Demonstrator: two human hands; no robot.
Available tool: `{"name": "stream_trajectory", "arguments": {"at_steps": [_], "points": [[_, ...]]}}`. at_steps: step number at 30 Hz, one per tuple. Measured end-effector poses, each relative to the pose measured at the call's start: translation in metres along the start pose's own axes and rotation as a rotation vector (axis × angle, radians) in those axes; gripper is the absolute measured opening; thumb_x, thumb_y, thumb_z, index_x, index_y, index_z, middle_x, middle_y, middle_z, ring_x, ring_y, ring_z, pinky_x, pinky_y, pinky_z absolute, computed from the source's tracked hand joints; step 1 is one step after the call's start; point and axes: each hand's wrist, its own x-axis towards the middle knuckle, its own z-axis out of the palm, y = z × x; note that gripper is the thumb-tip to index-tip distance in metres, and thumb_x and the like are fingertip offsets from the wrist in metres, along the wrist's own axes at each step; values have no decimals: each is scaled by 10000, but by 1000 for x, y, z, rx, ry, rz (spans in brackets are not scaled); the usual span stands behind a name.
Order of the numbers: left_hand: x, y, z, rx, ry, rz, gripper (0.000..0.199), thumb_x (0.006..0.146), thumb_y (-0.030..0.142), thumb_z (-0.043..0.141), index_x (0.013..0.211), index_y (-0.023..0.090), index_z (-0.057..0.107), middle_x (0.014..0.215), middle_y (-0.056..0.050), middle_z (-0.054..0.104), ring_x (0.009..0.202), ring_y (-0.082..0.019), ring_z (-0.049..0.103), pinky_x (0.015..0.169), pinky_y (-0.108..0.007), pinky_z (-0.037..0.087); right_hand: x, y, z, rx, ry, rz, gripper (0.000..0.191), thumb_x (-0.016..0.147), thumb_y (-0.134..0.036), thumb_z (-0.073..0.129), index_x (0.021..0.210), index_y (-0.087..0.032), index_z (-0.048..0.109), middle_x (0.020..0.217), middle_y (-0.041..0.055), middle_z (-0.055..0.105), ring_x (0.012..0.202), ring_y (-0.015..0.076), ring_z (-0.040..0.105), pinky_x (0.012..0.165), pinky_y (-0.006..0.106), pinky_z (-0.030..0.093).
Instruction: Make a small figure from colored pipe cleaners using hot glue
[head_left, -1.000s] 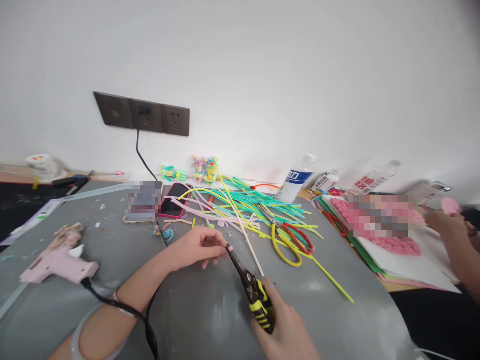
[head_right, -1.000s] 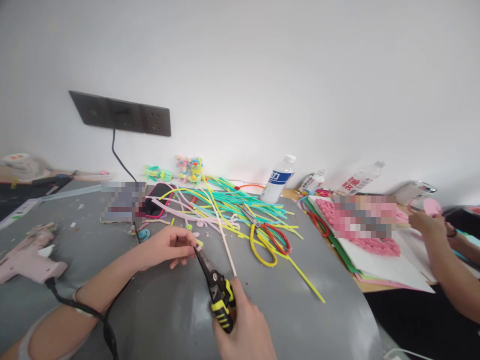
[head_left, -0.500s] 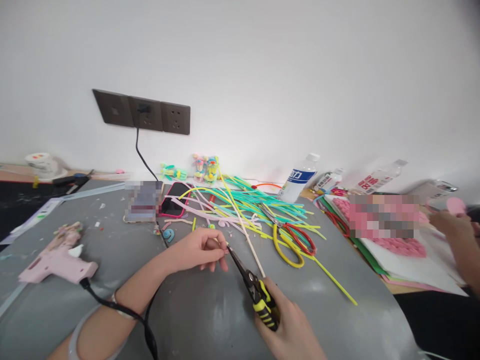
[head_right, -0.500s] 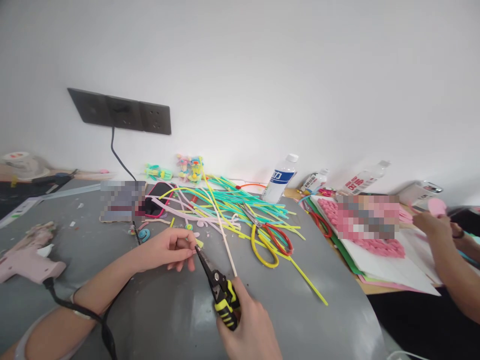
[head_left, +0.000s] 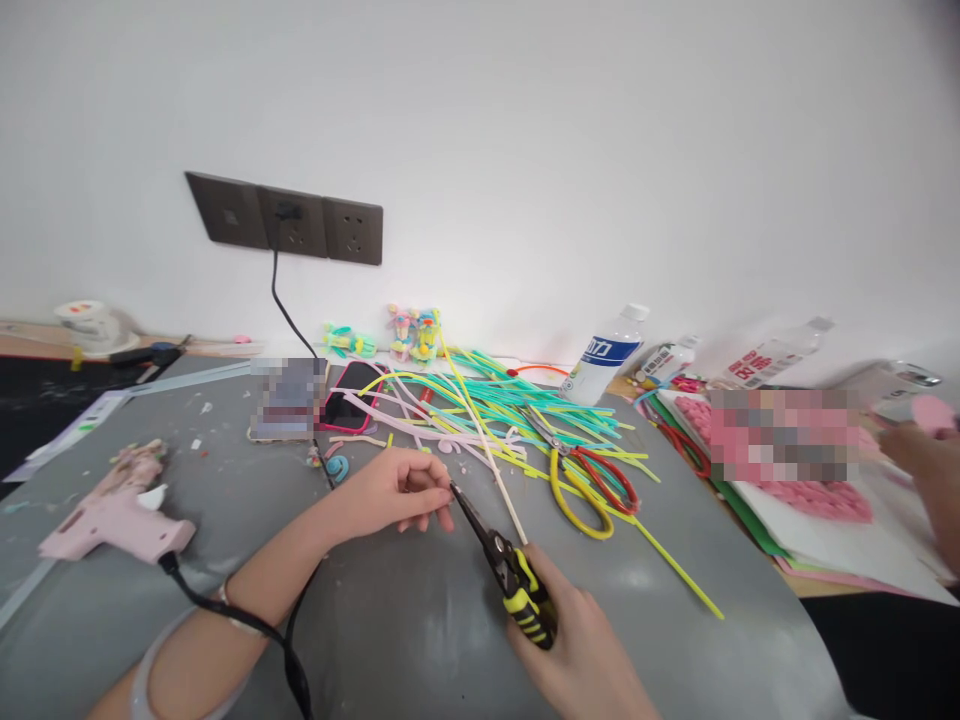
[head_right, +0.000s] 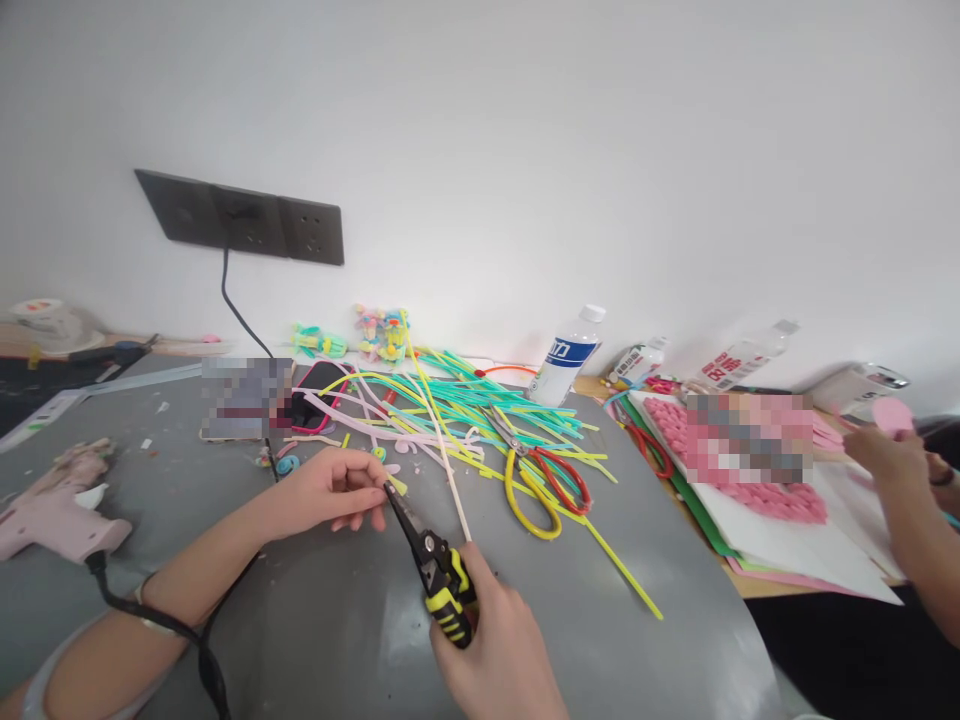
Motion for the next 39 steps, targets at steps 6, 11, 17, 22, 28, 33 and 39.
{"name": "stream_trajectory", "arguments": {"at_steps": [6, 11, 17, 22, 28, 33, 39], "points": [[-1, 4, -2, 0, 43, -9, 274, 862, 412, 625, 799, 149, 585, 738, -75, 746, 527, -87, 555, 453, -175, 406, 9, -5, -8, -46, -40, 11, 304, 684, -191, 469, 964, -233, 580, 659, -20, 611, 595, 180, 564, 552, 227, 375], [0, 3, -3, 9, 51, -5, 265, 865, 411, 622, 811, 154, 582, 730, -63, 747, 525, -85, 544, 470, -178, 395, 11, -5, -11, -50, -70, -15, 251, 707, -184, 462, 924, -228, 579, 692, -5, 625, 618, 182, 583, 546, 224, 371], [-1, 5, -3, 71, 67, 10, 254, 866, 393, 622, 792, 151, 599, 696, -67, 749, 502, -76, 488, 502, -188, 383, 13, -7, -11, -79, -102, -16, 212, 712, -180, 460, 897, -223, 555, 673, -14, 608, 613, 178, 568, 556, 231, 363], [-1, 5, -2, 79, 44, -9, 267, 857, 418, 625, 801, 160, 591, 704, -59, 750, 492, -74, 471, 497, -190, 370, 6, 0, -5, -9, -16, -19, 334, 685, -178, 472, 987, -218, 611, 696, 6, 655, 624, 188, 604, 545, 230, 381], [-1, 2, 1, 34, -41, -36, 282, 862, 431, 621, 806, 157, 586, 714, -58, 747, 445, -53, 420, 442, -174, 324, -10, 16, 10, 31, 87, 70, 522, 665, -220, 515, 1174, -198, 632, 843, 51, 724, 787, 246, 661, 713, 283, 484], [-1, 2, 2, 28, -39, -33, 270, 860, 416, 625, 805, 153, 601, 722, -64, 748, 440, -52, 415, 423, -170, 327, -10, 19, 16, 59, 79, 69, 457, 678, -218, 494, 1109, -204, 647, 808, 40, 713, 731, 225, 648, 681, 267, 480], [-1, 3, -1, 39, -9, -43, 300, 851, 448, 628, 824, 150, 602, 697, -54, 730, 443, -55, 426, 426, -174, 319, -9, 10, 9, 104, 58, 63, 415, 663, -200, 490, 1046, -212, 649, 752, 14, 696, 699, 211, 636, 656, 258, 471]]}}
